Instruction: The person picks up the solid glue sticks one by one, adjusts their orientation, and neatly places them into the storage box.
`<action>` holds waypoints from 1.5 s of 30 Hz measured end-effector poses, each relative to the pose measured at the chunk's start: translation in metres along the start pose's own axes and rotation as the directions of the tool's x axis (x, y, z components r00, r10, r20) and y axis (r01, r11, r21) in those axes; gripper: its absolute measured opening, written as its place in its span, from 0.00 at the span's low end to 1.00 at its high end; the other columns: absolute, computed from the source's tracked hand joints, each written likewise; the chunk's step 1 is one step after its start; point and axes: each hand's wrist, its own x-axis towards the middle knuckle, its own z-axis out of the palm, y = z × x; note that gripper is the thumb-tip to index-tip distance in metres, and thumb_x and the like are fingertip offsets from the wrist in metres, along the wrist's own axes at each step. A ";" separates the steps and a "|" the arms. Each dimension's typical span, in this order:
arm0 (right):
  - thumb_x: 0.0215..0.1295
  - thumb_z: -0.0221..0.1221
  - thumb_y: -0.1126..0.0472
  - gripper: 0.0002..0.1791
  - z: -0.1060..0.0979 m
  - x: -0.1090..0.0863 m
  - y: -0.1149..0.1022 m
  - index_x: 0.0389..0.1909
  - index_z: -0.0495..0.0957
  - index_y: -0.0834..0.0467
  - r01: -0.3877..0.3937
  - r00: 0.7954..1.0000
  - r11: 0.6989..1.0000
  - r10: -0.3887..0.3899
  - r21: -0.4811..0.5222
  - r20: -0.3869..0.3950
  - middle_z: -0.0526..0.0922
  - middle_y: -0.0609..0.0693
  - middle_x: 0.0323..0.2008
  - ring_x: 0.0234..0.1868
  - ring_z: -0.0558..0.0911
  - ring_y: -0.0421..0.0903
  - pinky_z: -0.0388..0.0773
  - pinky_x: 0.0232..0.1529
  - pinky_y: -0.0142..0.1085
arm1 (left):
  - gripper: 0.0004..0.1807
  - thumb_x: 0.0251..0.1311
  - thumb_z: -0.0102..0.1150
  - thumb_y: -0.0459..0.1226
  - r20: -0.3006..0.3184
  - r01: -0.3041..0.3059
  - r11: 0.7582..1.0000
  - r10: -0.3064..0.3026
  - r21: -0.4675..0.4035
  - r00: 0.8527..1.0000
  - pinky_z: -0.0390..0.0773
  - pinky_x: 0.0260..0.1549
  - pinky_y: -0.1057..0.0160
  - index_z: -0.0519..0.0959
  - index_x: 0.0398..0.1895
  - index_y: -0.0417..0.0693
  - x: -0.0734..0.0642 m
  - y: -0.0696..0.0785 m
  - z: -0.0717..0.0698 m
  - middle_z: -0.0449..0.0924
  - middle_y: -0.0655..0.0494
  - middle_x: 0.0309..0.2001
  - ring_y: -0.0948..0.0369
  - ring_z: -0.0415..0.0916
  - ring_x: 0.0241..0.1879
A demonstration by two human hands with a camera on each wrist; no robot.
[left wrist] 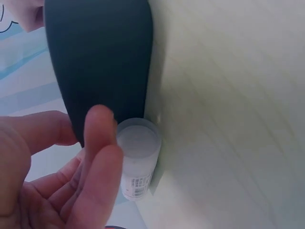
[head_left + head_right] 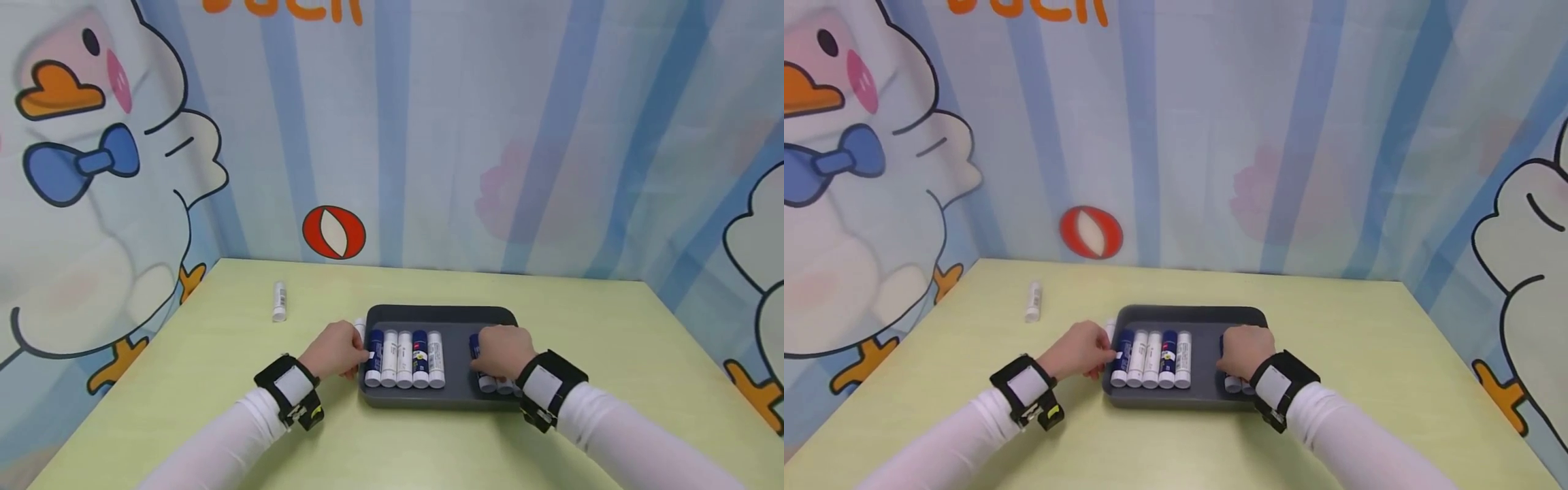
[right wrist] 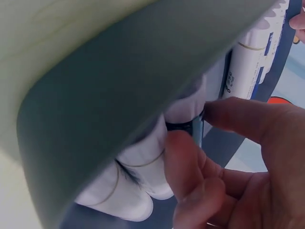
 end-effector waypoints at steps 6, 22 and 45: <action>0.55 0.57 0.47 0.21 -0.003 -0.016 0.002 0.11 0.66 0.54 0.033 0.995 0.999 -0.035 -0.023 -0.088 0.66 0.44 0.11 0.14 0.68 0.41 0.64 0.14 0.35 | 0.11 0.52 0.61 0.39 0.021 -0.022 0.999 0.023 -0.044 1.000 0.71 0.15 0.65 0.75 0.18 0.44 -0.002 -0.004 0.000 0.74 0.55 0.14 0.60 0.72 0.14; 0.60 0.53 0.46 0.17 -0.019 -0.037 0.035 0.19 0.68 0.52 0.057 0.969 0.984 -0.014 0.168 -0.247 0.66 0.44 0.13 0.15 0.65 0.42 0.60 0.16 0.35 | 0.14 0.56 0.57 0.46 -0.117 0.141 0.985 -0.153 -0.104 0.981 0.73 0.19 0.63 0.72 0.31 0.44 -0.004 -0.036 -0.026 0.76 0.51 0.22 0.58 0.73 0.18; 0.57 0.56 0.42 0.30 -0.015 -0.009 -0.042 0.53 0.67 0.56 0.284 0.916 0.956 -0.250 0.068 -0.313 0.74 0.51 0.45 0.41 0.74 0.46 0.72 0.28 0.34 | 0.15 0.49 0.60 0.46 -0.034 0.131 0.983 -0.128 0.126 0.991 0.69 0.12 0.65 0.71 0.21 0.45 0.027 -0.029 -0.007 0.71 0.54 0.14 0.60 0.69 0.14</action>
